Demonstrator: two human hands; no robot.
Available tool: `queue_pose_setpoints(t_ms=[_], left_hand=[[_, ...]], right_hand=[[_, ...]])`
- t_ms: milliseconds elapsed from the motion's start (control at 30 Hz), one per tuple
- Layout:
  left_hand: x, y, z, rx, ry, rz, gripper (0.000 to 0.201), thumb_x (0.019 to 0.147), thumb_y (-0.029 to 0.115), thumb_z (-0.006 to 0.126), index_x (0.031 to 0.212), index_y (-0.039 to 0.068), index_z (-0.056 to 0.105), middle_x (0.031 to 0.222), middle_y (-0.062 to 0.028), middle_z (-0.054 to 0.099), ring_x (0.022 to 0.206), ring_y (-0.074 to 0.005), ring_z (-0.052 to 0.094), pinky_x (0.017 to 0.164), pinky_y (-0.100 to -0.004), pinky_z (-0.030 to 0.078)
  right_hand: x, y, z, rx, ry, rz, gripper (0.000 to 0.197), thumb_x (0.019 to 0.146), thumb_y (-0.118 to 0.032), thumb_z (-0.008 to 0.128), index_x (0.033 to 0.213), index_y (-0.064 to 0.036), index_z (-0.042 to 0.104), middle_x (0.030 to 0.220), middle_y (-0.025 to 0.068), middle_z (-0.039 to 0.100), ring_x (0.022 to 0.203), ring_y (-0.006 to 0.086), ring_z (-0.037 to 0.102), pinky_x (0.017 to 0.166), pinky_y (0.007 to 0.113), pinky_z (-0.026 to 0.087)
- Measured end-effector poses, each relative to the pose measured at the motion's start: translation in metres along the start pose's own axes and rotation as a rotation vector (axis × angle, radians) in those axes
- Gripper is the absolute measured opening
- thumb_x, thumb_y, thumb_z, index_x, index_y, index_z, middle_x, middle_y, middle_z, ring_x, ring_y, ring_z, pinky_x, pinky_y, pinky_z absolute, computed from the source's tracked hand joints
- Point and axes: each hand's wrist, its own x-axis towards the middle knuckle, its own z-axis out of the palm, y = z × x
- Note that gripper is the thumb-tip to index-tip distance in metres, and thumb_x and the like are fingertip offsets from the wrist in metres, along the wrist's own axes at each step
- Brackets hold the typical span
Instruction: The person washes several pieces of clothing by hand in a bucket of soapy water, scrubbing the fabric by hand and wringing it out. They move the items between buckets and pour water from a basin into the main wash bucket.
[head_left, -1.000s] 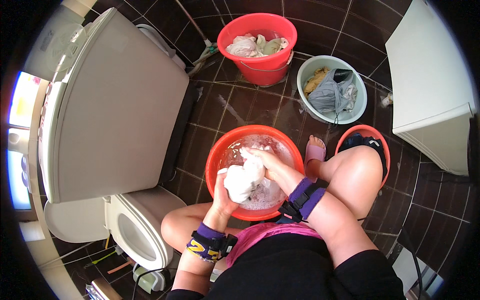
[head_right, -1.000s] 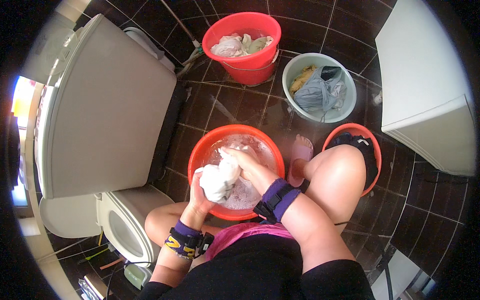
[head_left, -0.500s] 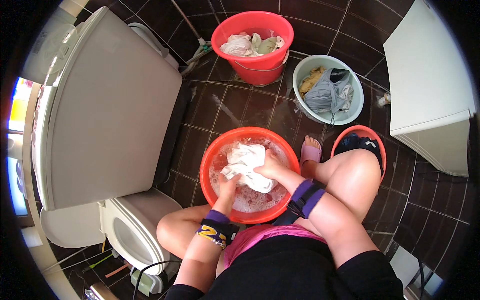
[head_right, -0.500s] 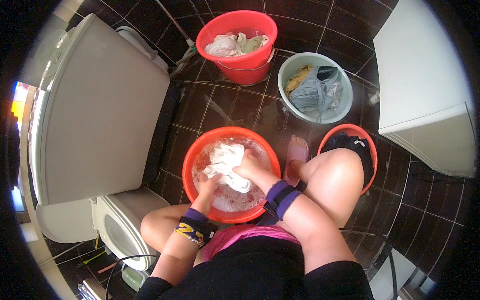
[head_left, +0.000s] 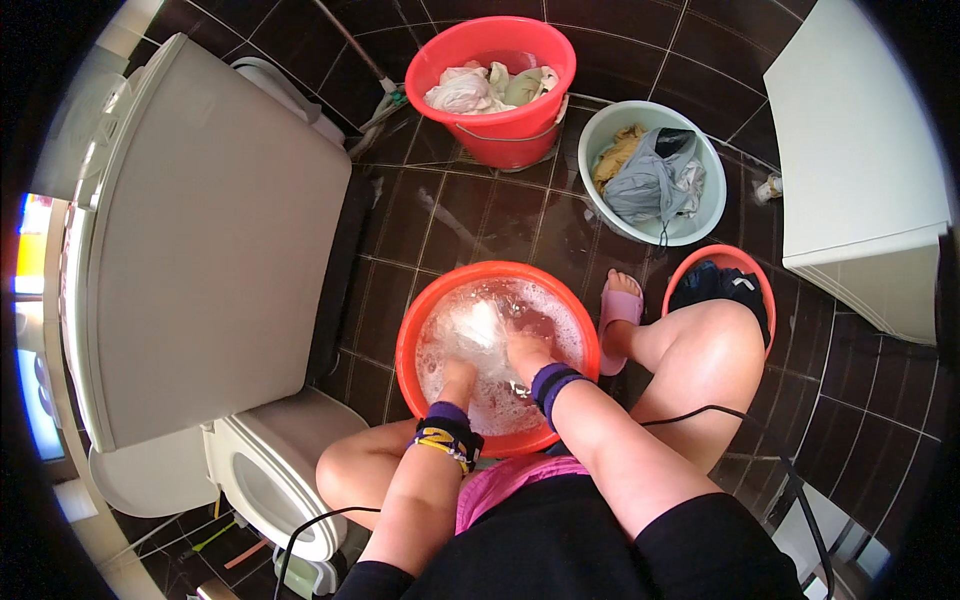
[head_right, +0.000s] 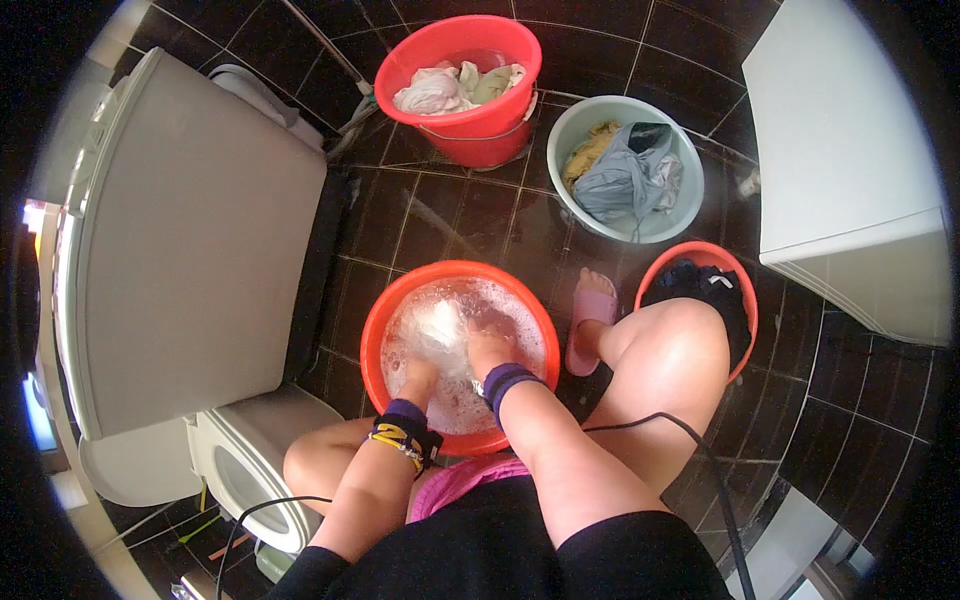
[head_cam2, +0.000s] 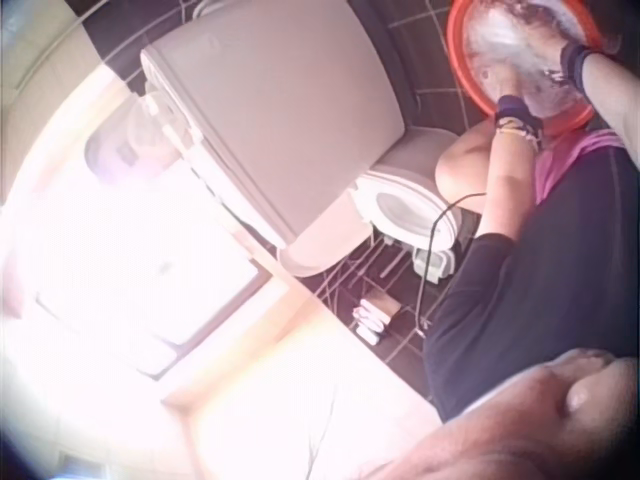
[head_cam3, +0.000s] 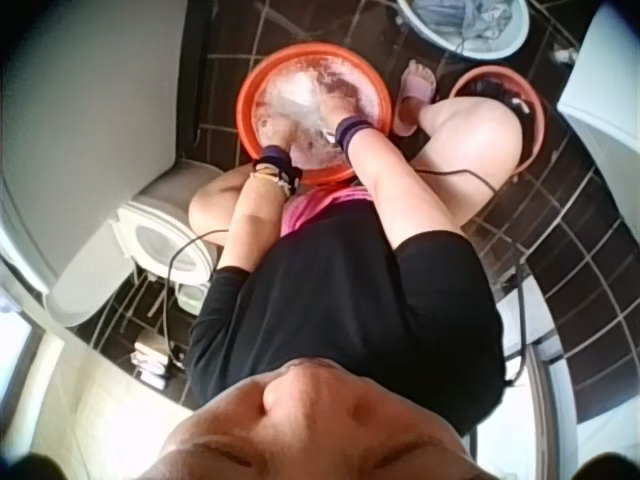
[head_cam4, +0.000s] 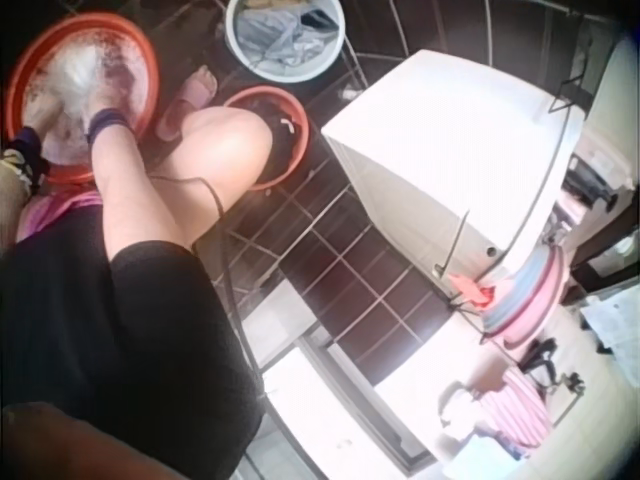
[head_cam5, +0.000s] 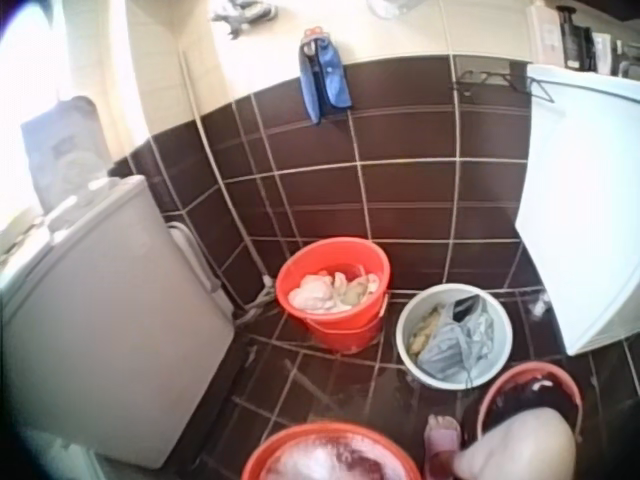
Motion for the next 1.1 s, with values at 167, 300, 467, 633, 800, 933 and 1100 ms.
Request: queue_pose_setpoints(t_ms=[167,300,467,633,800,933,1100], left_hand=[[-0.017,0.017,-0.004,-0.257,-0.074,-0.203,0.058,0.068,0.018,0.071,0.117,-0.003,0.050,0.103,-0.0226,0.062,0.089,-0.0346,0.063,0.079,-0.0405,0.052],[-0.028,0.021,-0.035,-0.334,-0.109,-0.305,0.069,0.067,0.012,0.074,0.124,-0.005,0.038,0.107,-0.0214,0.057,0.091,-0.0344,0.060,0.082,-0.0402,0.050],[-0.067,0.061,-0.066,0.145,-0.024,0.217,0.095,0.056,0.015,0.083,0.131,-0.005,0.028,0.123,-0.0219,0.043,0.113,-0.0347,0.045,0.097,-0.0424,0.040],[-0.116,0.098,-0.094,0.097,-0.044,0.685,0.083,0.059,0.020,0.084,0.124,-0.001,0.037,0.130,-0.0220,0.040,0.121,-0.0308,0.040,0.098,-0.0397,0.038],[-0.123,0.118,-0.089,-0.305,-0.179,0.664,0.068,0.065,0.020,0.080,0.117,-0.001,0.041,0.123,-0.0197,0.046,0.115,-0.0278,0.046,0.094,-0.0377,0.041],[-0.117,0.132,-0.099,-0.571,-0.176,0.568,0.057,0.069,0.019,0.077,0.111,0.000,0.044,0.118,-0.0179,0.050,0.110,-0.0253,0.050,0.091,-0.0360,0.043],[-0.105,0.143,-0.126,-0.447,-0.097,0.701,0.032,0.078,0.019,0.068,0.097,0.003,0.047,0.098,-0.0094,0.058,0.092,-0.0185,0.058,0.081,-0.0299,0.046]], right_hand=[[-0.022,0.010,-0.023,0.244,-0.035,0.047,0.068,0.091,-0.059,0.029,0.132,-0.0087,0.048,0.136,0.0200,0.044,0.126,0.0349,0.042,0.106,0.044,0.030],[-0.055,-0.033,-0.077,0.052,-0.119,0.173,0.065,0.092,-0.056,0.028,0.129,-0.0068,0.049,0.128,0.0215,0.051,0.121,0.0350,0.048,0.102,0.045,0.036],[-0.055,-0.044,-0.100,-0.062,-0.048,-0.433,0.043,0.076,-0.028,0.063,0.108,-0.0005,0.059,0.105,0.0247,0.061,0.100,0.0363,0.060,0.086,0.042,0.048],[-0.149,-0.125,-0.169,0.083,-0.185,-0.648,0.051,0.066,-0.026,0.073,0.103,0.0041,0.055,0.093,0.0246,0.063,0.091,0.0364,0.063,0.079,0.041,0.049],[-0.188,-0.140,-0.187,0.290,-0.173,-0.792,0.042,0.065,-0.036,0.071,0.086,-0.0007,0.063,0.086,0.0171,0.065,0.084,0.0313,0.064,0.078,0.040,0.048],[-0.195,-0.136,-0.210,0.508,-0.321,-0.844,0.035,0.080,-0.030,0.067,0.098,-0.0009,0.063,0.087,0.0098,0.067,0.082,0.0162,0.062,0.075,0.031,0.048],[-0.191,-0.106,-0.248,0.559,-0.148,-0.813,0.034,0.095,-0.032,0.052,0.100,-0.0006,0.064,0.081,0.0042,0.064,0.076,0.0075,0.056,0.069,0.026,0.046]])
